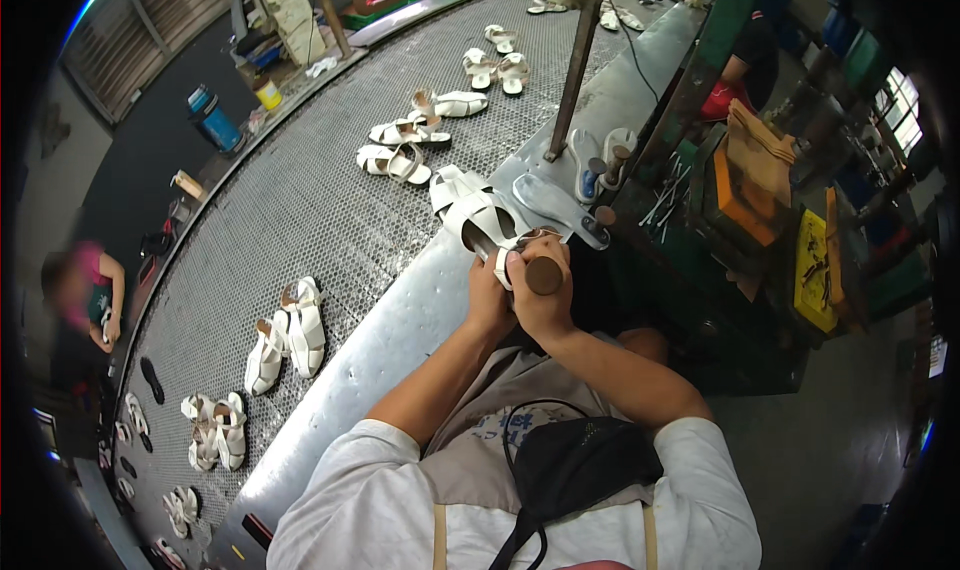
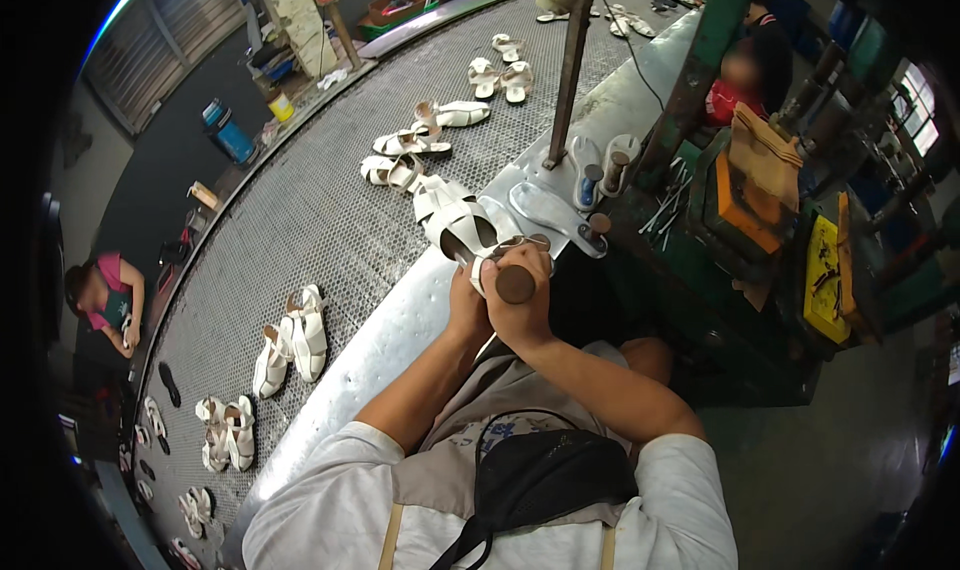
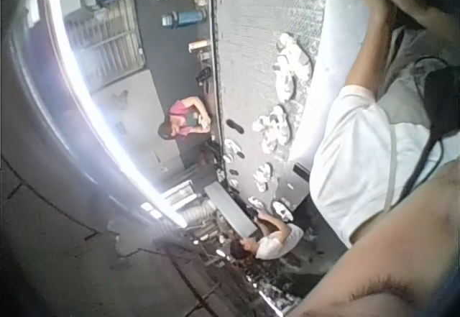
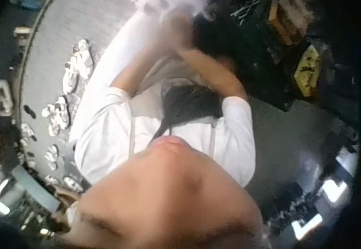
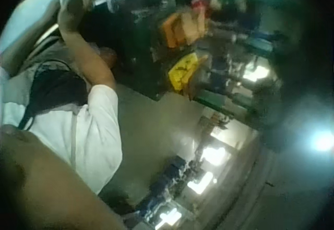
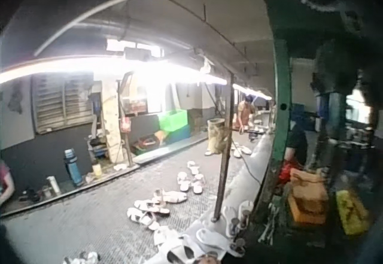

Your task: Assembling sandal components using a press machine.

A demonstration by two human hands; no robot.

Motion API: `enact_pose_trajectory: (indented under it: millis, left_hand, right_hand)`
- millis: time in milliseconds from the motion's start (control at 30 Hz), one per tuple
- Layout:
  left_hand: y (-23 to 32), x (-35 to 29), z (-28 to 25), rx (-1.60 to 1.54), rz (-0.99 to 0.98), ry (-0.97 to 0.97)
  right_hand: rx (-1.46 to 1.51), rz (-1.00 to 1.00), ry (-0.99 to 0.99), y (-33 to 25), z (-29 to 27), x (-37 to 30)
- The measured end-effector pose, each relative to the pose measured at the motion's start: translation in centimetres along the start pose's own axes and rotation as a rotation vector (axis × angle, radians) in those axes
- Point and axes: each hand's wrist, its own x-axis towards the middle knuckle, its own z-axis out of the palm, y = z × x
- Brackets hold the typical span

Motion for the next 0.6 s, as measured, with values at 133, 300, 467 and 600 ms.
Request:
enact_pose_trajectory:
  millis: [133,300,467,600]
  left_hand:
    - [1.7,-2.6,3.2,-0.03,0.004,-0.075]
    - [1.4,-6.2,5.2,-0.128,-0.102,-0.179]
    - [1.6,-5.2,3.1,-0.044,0.118,-0.447]
    - [11.2,-5.9,7.2,-0.229,0.248,-0.217]
  right_hand:
    - [0.2,-0.015,0.025,1.8,-3.0,-1.8]
    - [0.05,0.041,-0.329,0.1,-8.4,-4.2]
    - [-0.266,0.017,-0.345,0.2,-11.3,-4.1]
    - [-0.283,-0.06,-0.446,-1.2,-13.2,-5.5]
